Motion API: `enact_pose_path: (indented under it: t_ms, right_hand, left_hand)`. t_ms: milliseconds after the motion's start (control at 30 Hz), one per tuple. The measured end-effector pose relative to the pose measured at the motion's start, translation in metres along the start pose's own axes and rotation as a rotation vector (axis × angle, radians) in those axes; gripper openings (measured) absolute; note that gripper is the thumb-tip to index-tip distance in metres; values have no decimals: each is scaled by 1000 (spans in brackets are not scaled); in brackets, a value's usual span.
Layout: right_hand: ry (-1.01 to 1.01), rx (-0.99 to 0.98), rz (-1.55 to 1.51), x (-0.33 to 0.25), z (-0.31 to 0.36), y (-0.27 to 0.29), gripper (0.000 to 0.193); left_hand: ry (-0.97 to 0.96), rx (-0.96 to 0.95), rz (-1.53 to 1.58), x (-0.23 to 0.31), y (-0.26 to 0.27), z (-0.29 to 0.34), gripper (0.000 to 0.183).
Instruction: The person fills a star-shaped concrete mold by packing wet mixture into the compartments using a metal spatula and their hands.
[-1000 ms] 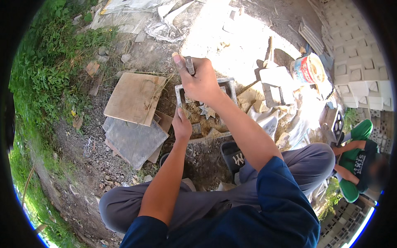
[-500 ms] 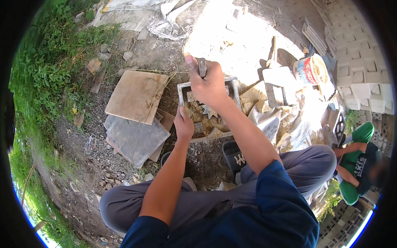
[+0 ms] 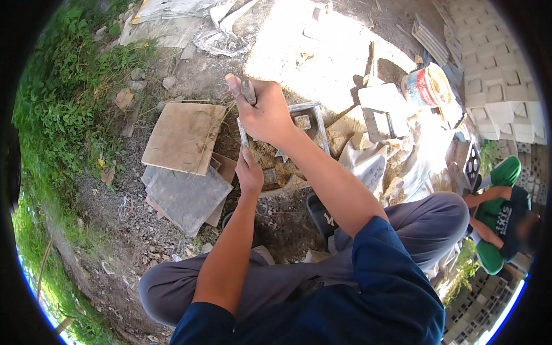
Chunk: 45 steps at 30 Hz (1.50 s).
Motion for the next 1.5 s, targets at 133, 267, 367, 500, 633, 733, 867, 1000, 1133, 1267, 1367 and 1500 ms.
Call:
enact_pose_path:
  t_ms: [133,267,367,500,633,733,867,1000,1133,1267,1367,1500]
  right_hand:
    - [-4,30,-91,-20,12,8,54]
    - [49,-43,13,11,-5,0,57]
    - [48,-3,-83,-12,1,-1,59]
    - [-19,-107,38,-3,-1,-2,55]
    - [86,-158,-1,-12,8,7,50]
    - [-16,-145,-30,-8,6,2,48]
    - [103,-221,-50,-11,6,9,47]
    - [-15,-166,26,22,4,3,55]
    - [193,-161,-41,-20,12,8,56]
    - [-51,-205,66,3,1,1,48]
    - [70,-114,-207,-15,5,5,47]
    - [-89,-130,8,26,-1,8,45]
  left_hand:
    - [-180,133,-31,0,3,4,55]
    - [74,-43,-7,4,-9,3,55]
    - [-45,87,-19,-4,6,1,54]
    - [5,21,-21,1,1,2,53]
    - [7,-1,-17,5,-2,0,51]
    - [-68,63,-25,-10,0,-2,50]
    - [-64,88,18,-13,-8,0,48]
    - [-109,112,-15,-24,-8,-4,47]
    - [-97,88,-1,-15,-5,-3,48]
    - [-99,86,3,-20,-2,-3,50]
    - [-162,128,-9,-18,5,-9,50]
    - [73,-40,27,-4,-8,3,49]
Point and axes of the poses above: each hand's wrist, its own z-axis away from the middle knuckle, its own y-axis out of the back of the hand, x = y × z, the point moved 3 cm from there along -z, towards the middle knuckle, and after that the axes turned 3 degrees about -x, right-handed, at the moved point
